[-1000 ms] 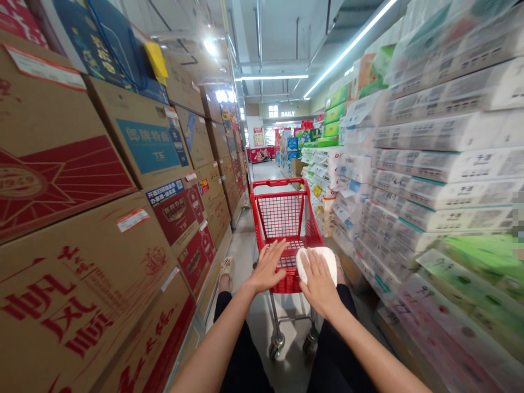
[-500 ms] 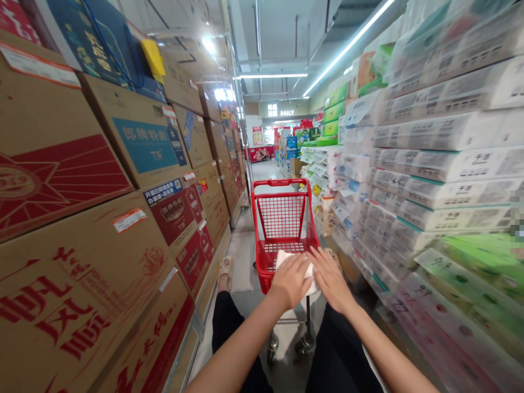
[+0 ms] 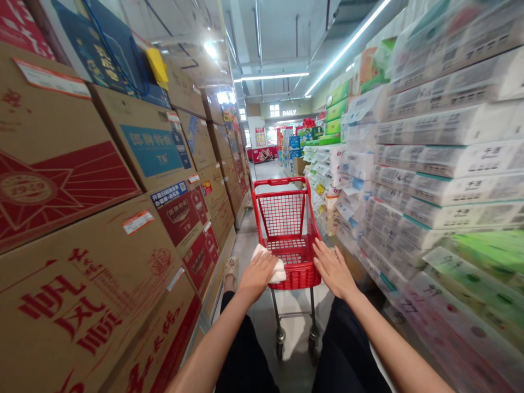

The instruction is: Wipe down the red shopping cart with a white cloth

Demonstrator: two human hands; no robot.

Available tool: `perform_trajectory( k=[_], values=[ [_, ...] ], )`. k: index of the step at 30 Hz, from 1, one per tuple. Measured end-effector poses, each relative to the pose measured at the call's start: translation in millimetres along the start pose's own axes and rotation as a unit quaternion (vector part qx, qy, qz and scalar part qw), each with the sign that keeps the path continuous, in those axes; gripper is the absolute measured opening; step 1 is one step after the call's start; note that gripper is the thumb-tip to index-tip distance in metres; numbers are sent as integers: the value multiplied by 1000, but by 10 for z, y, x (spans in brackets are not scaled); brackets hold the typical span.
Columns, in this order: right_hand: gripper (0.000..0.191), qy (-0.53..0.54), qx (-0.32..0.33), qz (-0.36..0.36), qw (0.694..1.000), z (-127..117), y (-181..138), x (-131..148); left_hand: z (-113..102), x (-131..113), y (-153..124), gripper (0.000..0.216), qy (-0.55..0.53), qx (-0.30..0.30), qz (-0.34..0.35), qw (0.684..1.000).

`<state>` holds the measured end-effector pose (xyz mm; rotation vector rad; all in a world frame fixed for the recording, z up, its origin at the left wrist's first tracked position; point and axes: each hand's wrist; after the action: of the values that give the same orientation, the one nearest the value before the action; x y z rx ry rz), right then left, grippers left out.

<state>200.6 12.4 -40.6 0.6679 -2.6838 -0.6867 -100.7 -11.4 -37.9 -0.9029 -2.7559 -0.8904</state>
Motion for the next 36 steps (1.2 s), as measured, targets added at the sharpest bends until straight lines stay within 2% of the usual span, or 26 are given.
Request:
perform_trajectory(
  k=[3, 6, 9, 12, 15, 19, 21, 24, 27, 30, 36],
  values=[
    [57, -26, -30, -30, 999, 107, 58, 299, 57, -48, 25, 24, -4, -8, -48, 999],
    [58, -24, -37, -73, 996, 218, 51, 636, 59, -175, 62, 22, 2, -29, -57, 998],
    [62, -3, -38, -77, 996, 213, -14, 757, 12, -309, 66, 24, 12, -52, -60, 997],
    [62, 22, -3, -123, 992, 74, -94, 636, -35, -408, 35, 26, 4, -49, -63, 997],
    [63, 34, 20, -147, 988, -70, -167, 472, -81, -410, 8, 35, -37, -27, -22, 999],
    [66, 45, 16, -138, 989, -119, -232, 358, -184, -182, 57, 48, -124, 47, 82, 988],
    [66, 52, 18, -139, 989, -111, -239, 317, -237, -8, 126, 48, -162, 83, 104, 978],
    [64, 61, 29, -142, 988, -111, -207, 238, -268, 205, 253, 44, -190, 93, 81, 974],
    [61, 71, 44, -147, 986, -117, -125, 144, -219, 252, 363, 39, -190, 71, 39, 978],
    [59, 79, 57, -154, 983, -96, -23, 47, -126, 135, 434, 35, -178, 34, 3, 984],
    [57, 90, 73, -152, 981, -36, 92, -104, 14, -161, 474, 25, -129, -1, -1, 992]
  ],
)
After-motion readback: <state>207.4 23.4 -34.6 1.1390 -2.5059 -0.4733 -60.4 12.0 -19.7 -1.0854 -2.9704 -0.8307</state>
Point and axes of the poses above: each hand's wrist, its own y-axis towards the middle knuckle, its own z-axis out of the palm, x = y × z, and after that the axes turned 2 degrees about x, right-handed
